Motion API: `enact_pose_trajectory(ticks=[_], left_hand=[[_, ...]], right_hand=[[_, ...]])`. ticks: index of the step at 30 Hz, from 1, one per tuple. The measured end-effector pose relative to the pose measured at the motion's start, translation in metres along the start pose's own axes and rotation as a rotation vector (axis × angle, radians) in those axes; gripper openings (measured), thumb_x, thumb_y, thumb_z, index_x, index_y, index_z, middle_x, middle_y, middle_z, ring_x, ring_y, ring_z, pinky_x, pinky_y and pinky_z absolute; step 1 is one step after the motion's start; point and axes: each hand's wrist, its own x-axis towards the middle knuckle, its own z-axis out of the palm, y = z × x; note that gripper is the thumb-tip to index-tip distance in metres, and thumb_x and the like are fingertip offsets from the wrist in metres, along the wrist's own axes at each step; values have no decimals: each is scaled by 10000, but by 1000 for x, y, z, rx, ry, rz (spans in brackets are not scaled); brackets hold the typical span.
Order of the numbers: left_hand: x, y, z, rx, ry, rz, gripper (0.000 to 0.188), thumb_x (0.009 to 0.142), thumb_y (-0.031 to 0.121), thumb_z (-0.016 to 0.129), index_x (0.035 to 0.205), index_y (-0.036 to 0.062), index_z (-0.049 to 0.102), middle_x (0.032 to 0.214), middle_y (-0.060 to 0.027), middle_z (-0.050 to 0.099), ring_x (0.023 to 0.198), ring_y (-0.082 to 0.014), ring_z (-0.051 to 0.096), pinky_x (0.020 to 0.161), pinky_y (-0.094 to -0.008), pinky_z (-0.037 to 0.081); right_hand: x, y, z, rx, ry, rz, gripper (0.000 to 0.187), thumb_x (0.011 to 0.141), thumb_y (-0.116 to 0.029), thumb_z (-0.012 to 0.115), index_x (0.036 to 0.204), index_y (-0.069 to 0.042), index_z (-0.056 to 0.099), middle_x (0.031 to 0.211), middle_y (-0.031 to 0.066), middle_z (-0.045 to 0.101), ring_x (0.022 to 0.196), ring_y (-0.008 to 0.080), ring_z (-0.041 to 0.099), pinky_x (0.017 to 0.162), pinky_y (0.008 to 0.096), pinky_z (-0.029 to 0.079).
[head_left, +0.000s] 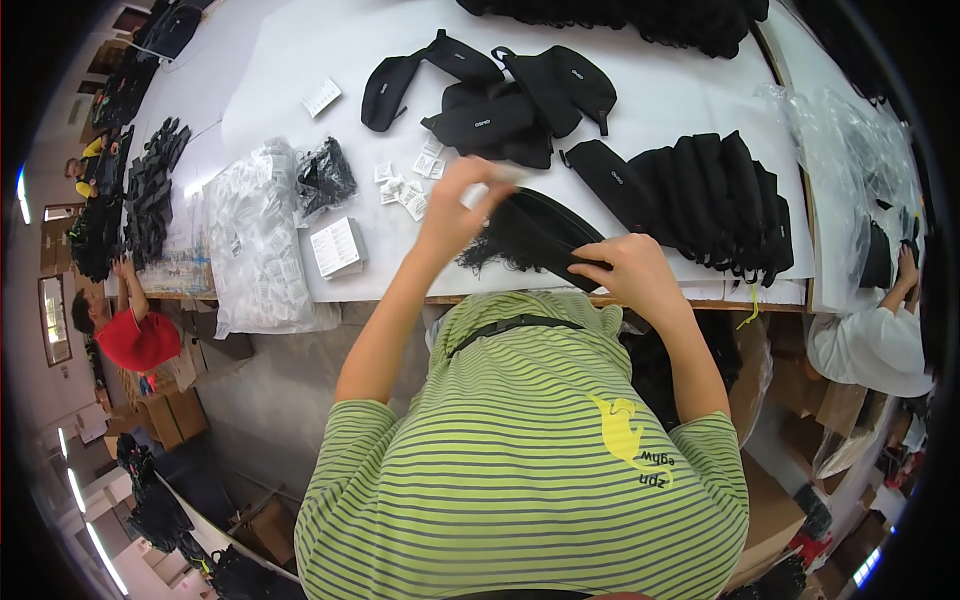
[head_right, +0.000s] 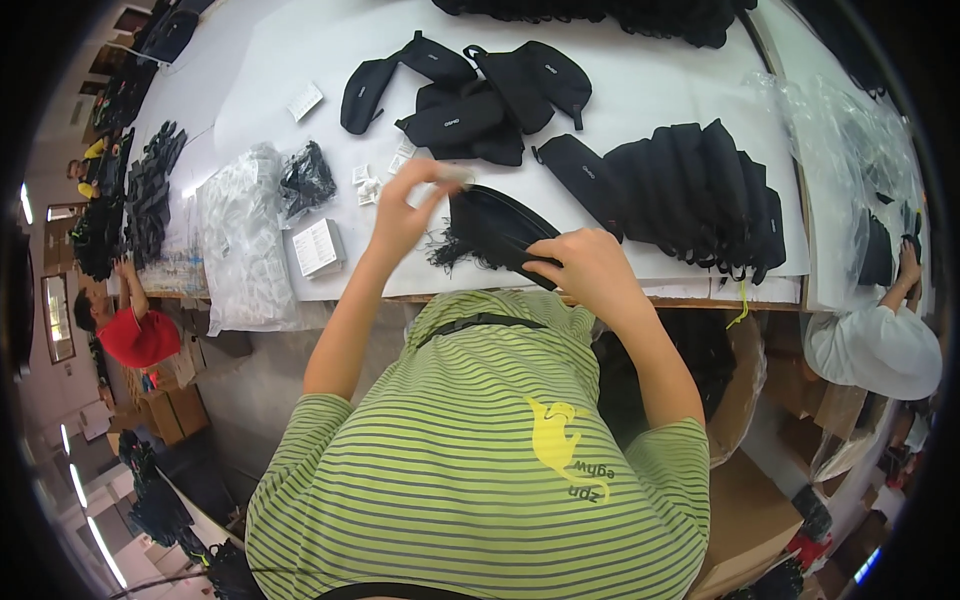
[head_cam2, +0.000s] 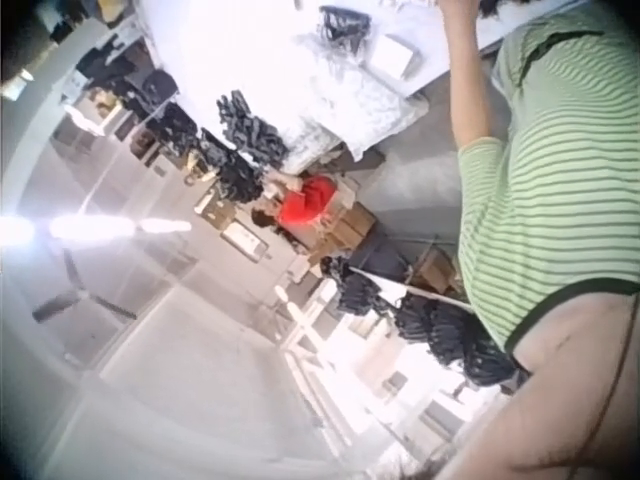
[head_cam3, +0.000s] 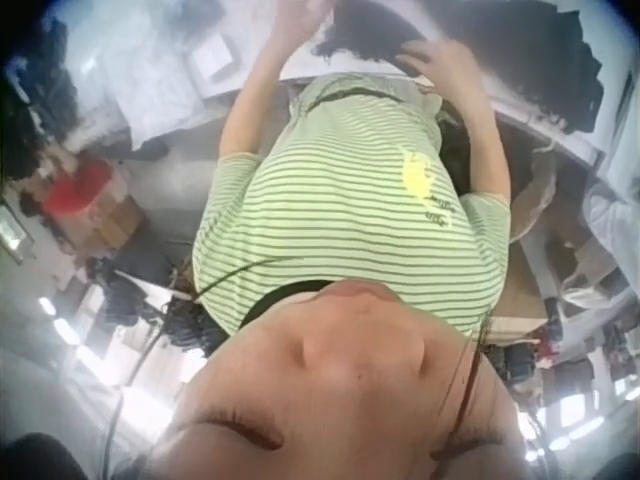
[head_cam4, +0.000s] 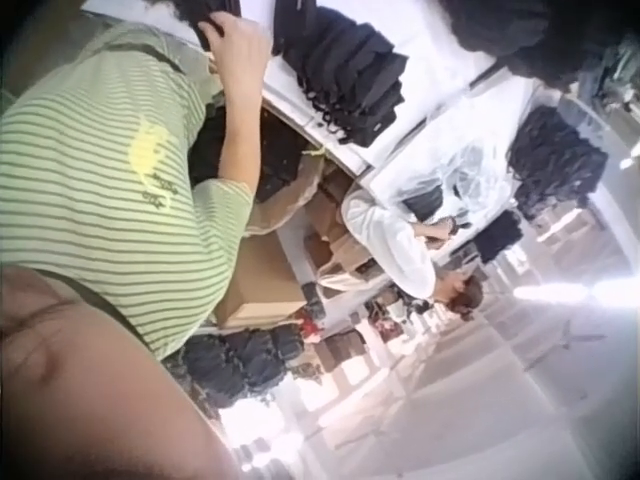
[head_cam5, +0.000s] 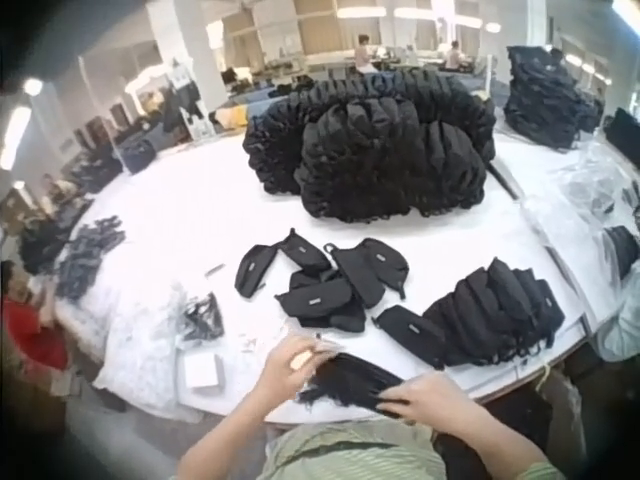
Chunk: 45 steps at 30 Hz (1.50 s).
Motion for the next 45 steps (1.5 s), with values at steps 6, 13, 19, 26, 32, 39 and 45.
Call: enact_pose_trajectory(ticks=[6,13,19,26,32,39,45], left_hand=[[-13,32,-1,432,-205,157,399,761,344,735,1074,115,638,1183,-78,515,1180,-278,398,1017,-437,241],[-45,28,7,201,260,28,813,693,405,797,1322,72,404,1347,-136,349,1241,-305,341,1041,-436,248],[-63,-1,23,-849,349,-547,744,753,367,776,1307,57,388,1274,-123,453,1184,-228,448,1010,-407,344],[-77,-5,41,-1696,220,-728,309,854,278,681,1092,100,597,1054,-21,656,1061,-192,584,996,-394,386],[-77,4,31,-1755,25,-673,355,837,203,695,1148,93,562,1100,-57,630,1083,-211,573,980,-385,404],[-63,30,25,-1516,363,-618,448,799,94,707,1201,105,511,1110,-44,598,1063,-224,573,995,-394,406],[-54,50,5,-1282,447,-475,355,797,84,716,1122,54,576,1066,-56,635,1004,-196,610,894,-347,490]], right_hand=[[12,-13,-6,-32,62,-67,168,766,-251,699,847,-105,712,622,83,615,576,260,594,539,366,448],[13,-20,4,-81,185,-173,139,754,-228,713,837,-117,706,570,48,576,524,221,566,503,340,429],[15,-38,2,-4,307,-221,152,718,-182,759,806,-74,697,544,49,554,493,210,549,477,317,406],[14,-57,2,76,257,-89,306,747,-210,757,998,-70,650,558,74,551,464,211,522,458,312,391],[12,-48,7,87,295,-204,264,787,-239,717,1003,-100,656,521,61,531,471,233,544,462,338,403],[6,-59,6,436,468,207,113,862,-169,670,928,-81,642,496,-39,340,450,34,298,445,218,219],[-13,-33,25,1070,399,459,73,867,-115,647,859,-60,599,688,-63,493,538,-2,349,483,177,238]])
